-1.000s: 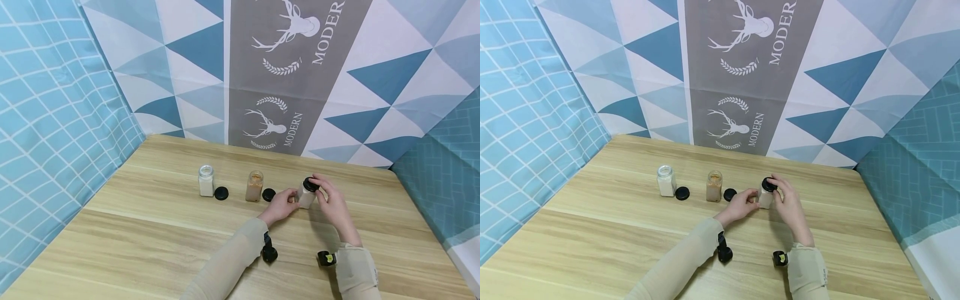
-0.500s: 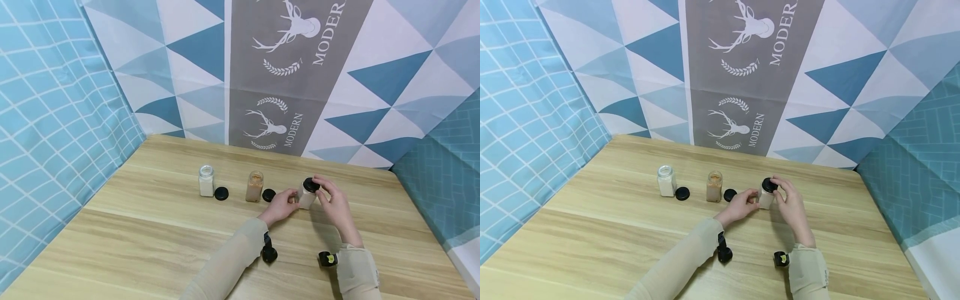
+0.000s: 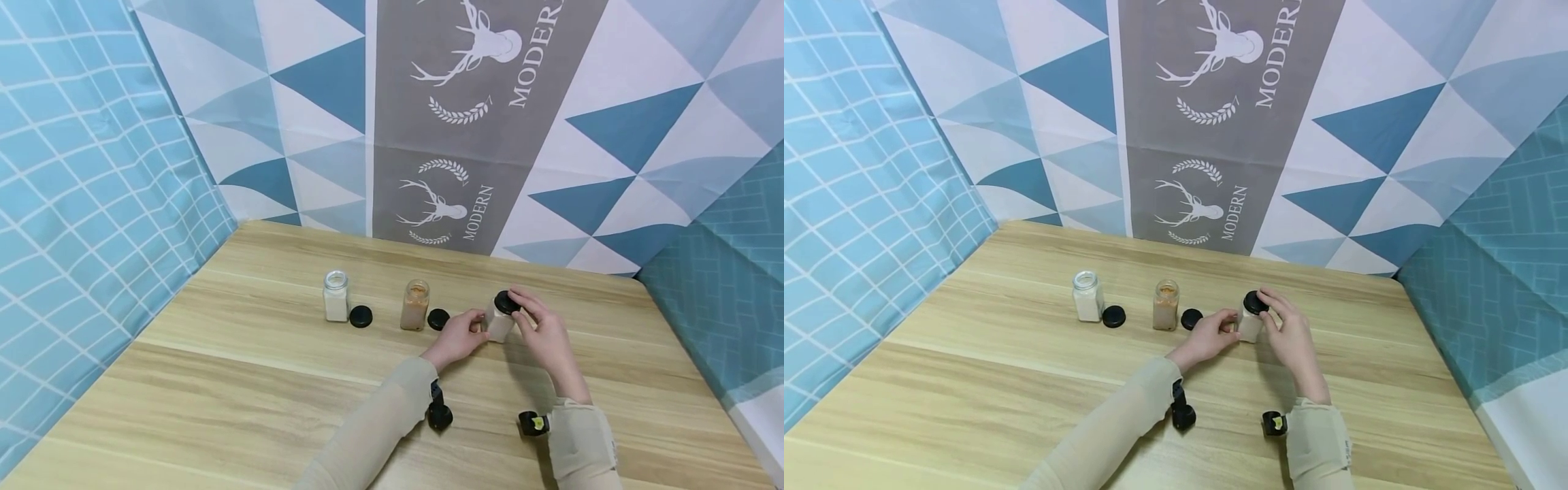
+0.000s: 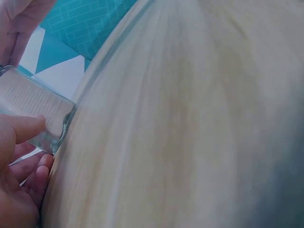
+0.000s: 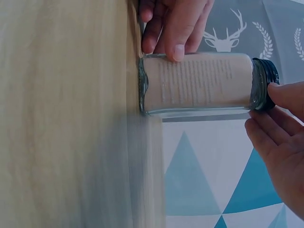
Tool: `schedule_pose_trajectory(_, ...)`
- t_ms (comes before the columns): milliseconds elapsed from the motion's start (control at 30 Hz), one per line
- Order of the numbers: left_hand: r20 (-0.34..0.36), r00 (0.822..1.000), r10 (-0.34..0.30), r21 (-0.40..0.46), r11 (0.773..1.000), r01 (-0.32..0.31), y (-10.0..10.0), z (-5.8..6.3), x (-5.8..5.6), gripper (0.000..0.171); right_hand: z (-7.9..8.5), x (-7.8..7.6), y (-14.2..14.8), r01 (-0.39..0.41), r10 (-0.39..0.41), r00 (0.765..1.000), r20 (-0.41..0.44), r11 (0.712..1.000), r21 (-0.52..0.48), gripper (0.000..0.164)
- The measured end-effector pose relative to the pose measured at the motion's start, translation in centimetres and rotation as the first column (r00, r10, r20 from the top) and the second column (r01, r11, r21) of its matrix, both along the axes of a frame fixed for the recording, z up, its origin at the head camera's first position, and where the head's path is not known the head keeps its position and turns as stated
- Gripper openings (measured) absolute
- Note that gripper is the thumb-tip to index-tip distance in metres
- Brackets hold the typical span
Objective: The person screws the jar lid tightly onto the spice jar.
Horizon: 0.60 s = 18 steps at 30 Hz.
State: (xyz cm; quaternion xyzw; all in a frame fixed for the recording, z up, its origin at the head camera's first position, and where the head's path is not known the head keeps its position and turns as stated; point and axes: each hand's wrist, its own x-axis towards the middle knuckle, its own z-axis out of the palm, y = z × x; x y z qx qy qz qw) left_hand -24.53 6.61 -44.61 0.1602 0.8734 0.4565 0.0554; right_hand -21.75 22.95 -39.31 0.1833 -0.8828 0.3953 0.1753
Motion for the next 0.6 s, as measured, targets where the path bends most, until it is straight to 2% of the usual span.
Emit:
schedule_pose_trajectory(133,0.007,1.0,-0.004,0.007,1.0,0.004,-0.04,0.14,0.09,0.045,0.05,0.06,-0.18,0.026,-0.026,1.0,0.0,1.0,0.014,0.034)
schedule_pose_trajectory(600,0.004,1.0,-0.006,0.019,1.0,0.006,0.06,0.18,0.09,0.045,0.37,0.32,0.08,0.045,-0.046,0.999,0.018,0.998,0.034,0.034)
